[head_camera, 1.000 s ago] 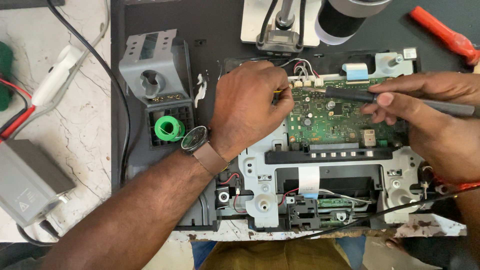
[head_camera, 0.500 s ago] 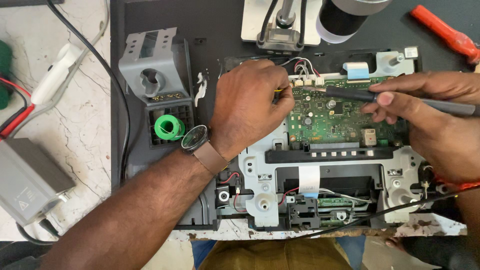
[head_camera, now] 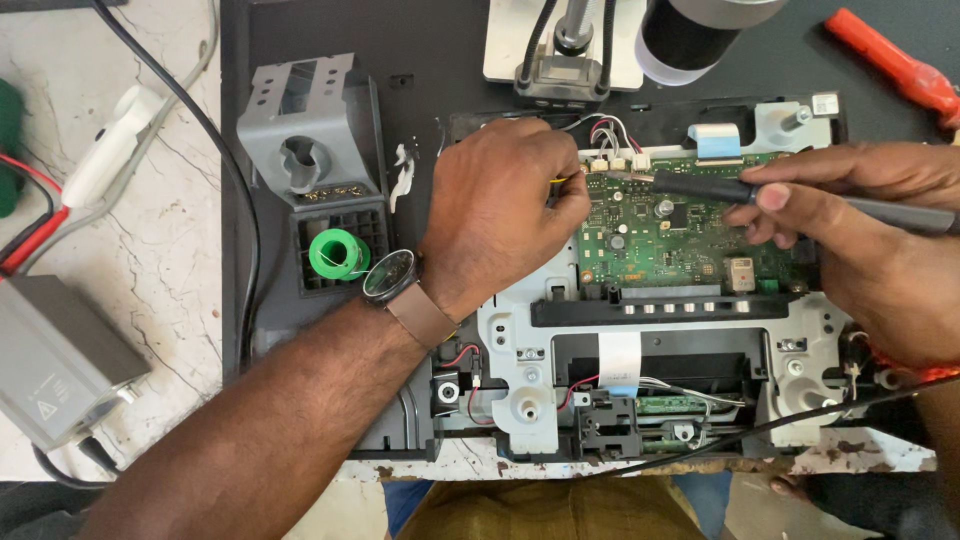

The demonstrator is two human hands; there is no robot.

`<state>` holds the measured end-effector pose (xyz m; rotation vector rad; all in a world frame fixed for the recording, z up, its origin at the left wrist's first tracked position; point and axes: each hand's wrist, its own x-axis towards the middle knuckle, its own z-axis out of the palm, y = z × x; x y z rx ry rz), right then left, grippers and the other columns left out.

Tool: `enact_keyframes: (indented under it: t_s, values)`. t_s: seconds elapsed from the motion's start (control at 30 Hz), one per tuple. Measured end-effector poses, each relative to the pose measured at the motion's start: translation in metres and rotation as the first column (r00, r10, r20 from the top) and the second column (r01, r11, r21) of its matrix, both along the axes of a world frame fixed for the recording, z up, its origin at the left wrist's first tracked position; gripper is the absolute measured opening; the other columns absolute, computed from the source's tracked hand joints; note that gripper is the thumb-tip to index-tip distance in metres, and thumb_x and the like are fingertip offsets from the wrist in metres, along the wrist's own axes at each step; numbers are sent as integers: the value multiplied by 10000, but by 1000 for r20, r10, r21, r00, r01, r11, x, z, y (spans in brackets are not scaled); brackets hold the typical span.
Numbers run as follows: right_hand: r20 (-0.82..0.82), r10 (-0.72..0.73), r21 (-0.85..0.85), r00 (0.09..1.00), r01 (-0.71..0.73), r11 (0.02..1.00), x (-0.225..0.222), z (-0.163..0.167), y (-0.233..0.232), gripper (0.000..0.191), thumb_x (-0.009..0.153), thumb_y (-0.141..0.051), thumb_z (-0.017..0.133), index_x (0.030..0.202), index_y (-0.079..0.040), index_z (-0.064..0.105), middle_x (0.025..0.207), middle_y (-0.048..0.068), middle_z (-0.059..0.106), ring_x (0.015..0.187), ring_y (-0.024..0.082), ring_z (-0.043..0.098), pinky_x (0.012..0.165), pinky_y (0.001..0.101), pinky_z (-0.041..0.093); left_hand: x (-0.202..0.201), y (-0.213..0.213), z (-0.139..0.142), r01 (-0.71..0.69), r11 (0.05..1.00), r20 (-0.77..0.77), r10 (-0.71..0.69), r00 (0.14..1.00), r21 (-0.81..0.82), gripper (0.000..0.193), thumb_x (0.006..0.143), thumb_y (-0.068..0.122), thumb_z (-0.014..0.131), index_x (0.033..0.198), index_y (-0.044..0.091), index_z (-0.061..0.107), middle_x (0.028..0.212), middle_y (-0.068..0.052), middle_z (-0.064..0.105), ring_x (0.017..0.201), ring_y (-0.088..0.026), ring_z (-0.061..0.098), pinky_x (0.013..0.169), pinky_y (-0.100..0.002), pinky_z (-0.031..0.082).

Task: The person uses a soldering iron and solder wire to reflow or repair joints on a green circuit board mounted in a disassembled appliance. They repeatedly apply heat and solder to specific points while referencing a digital microscope display.

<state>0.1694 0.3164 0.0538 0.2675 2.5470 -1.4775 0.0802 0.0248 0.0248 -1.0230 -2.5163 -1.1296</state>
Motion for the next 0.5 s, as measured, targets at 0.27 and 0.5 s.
enact_keyframes:
  t_s: [0.27,0.5]
  values:
    - [-98,-58,80,993,66,995,18,-20,12,303,965,-204,690,1167,20,723,1004,202,768,894,213,726,818,328,587,-1,1,-1,10,1000,23,-10,1000,-20,92,800,165,756,767,112,688,771,-34,664,773,-236,665,656,-430,513]
    - [-15,60,44,998,-59,997,-4,12,-15,349,926,-234,682,1188,-5,717,1010,185,783,891,195,747,811,320,604,0,0,-1,6,1000,20,-6,1000,-20,99,790,165,764,757,109,689,772,-37,666,772,-244,661,651,-437,509]
